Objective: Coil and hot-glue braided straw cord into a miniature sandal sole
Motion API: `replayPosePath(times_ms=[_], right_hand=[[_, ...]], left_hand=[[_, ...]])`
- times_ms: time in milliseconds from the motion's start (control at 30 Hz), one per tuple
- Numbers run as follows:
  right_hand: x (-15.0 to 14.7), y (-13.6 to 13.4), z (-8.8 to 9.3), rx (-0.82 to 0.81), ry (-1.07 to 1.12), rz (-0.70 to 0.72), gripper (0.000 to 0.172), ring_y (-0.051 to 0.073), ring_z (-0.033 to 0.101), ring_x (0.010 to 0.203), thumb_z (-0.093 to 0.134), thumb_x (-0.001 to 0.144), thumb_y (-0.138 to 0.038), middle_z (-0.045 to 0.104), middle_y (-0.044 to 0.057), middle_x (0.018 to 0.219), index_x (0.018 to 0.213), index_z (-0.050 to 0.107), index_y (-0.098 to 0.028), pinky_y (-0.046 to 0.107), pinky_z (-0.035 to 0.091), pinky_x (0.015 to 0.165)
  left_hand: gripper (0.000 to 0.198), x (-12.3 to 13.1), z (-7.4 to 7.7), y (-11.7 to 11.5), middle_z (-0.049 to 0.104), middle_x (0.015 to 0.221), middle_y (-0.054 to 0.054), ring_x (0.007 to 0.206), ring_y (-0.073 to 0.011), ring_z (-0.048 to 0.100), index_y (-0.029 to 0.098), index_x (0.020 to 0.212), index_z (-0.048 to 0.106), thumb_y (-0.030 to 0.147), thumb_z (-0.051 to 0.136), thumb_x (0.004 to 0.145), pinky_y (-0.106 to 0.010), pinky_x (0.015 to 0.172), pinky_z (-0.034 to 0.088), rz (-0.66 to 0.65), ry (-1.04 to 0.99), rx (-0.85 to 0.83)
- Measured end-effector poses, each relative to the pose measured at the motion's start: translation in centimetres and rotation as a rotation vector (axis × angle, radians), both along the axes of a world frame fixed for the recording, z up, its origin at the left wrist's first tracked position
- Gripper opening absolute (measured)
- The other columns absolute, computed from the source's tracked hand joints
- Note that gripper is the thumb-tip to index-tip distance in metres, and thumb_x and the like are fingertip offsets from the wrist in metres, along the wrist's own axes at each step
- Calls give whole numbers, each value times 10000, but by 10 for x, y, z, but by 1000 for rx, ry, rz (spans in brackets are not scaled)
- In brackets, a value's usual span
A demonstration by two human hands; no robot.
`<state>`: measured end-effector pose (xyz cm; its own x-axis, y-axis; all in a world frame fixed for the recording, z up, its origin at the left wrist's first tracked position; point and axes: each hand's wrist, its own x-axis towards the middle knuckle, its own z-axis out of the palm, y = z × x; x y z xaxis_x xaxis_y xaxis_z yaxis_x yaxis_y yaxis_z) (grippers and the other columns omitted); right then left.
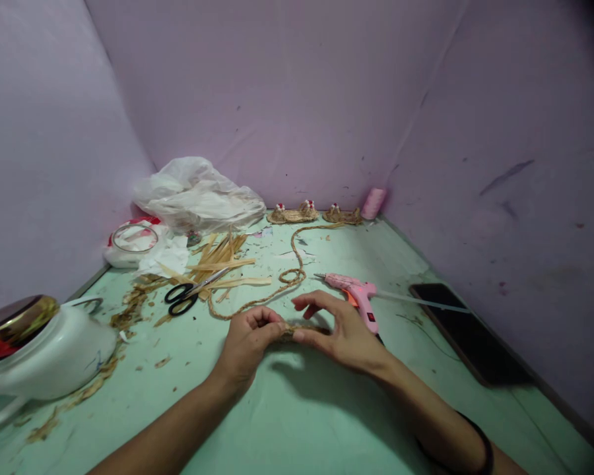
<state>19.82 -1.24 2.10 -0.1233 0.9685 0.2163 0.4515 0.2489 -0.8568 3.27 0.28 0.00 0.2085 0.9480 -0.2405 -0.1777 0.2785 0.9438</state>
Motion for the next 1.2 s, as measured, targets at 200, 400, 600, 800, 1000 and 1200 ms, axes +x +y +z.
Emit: replayPosePath(times_ms=[200, 400, 600, 800, 1000, 1200], right_hand=[[69, 1, 19, -75, -90, -417, 200, 175, 588, 558, 647, 707, -387, 682, 44, 647, 685, 692, -194, 278, 433, 499], [47, -11, -6, -109, -40, -223, 279, 229, 642, 793, 720, 635, -361, 719, 67, 868, 852, 696, -188, 347, 497, 714], [-8, -12, -29, -116, -154, 8, 118, 162, 582, 651, 602, 683, -164, 660, 5, 688, 776, 673, -183, 260, 436, 590], [3, -14, -25, -198, 158, -153, 95, 144, 528, 557, 635, 666, -255, 590, -13, 612, 731, 615, -188, 250, 407, 504], [6, -13, -24, -423, 776, -111, 410, 206, 658, 777, 736, 643, -405, 653, 60, 946, 960, 571, -203, 368, 525, 738], [11, -12, -23, -407, 933, -127, 451, 160, 605, 782, 719, 673, -508, 656, 73, 1065, 1010, 594, -236, 286, 511, 671]], left_hand=[[122, 0, 3, -1, 586, 595, -5, 585, -114, 476, 137, 581, 598, 204, 696, 554, -234, 575, 347, 11, 28, 33], [144, 0, -1, -1, 587, 580, 0, 585, -115, 482, 136, 588, 598, 219, 712, 556, -238, 586, 354, 13, 18, 54], [179, -9, 3, -1, 617, 656, -27, 662, -162, 542, 145, 654, 621, 319, 649, 690, -272, 652, 403, -61, 122, 176], [226, -75, 46, 38, 679, 877, -83, 848, -255, 591, 181, 854, 648, 319, 495, 763, -320, 744, 413, 395, 981, 552], [255, -117, 37, 73, 685, 842, -193, 778, -370, 616, 178, 847, 657, 243, 540, 629, -346, 564, 356, 17, 1711, 254], [290, -111, 29, 73, 693, 856, -171, 776, -353, 627, 201, 869, 609, 185, 539, 587, -321, 528, 322, -106, 1712, 290]])
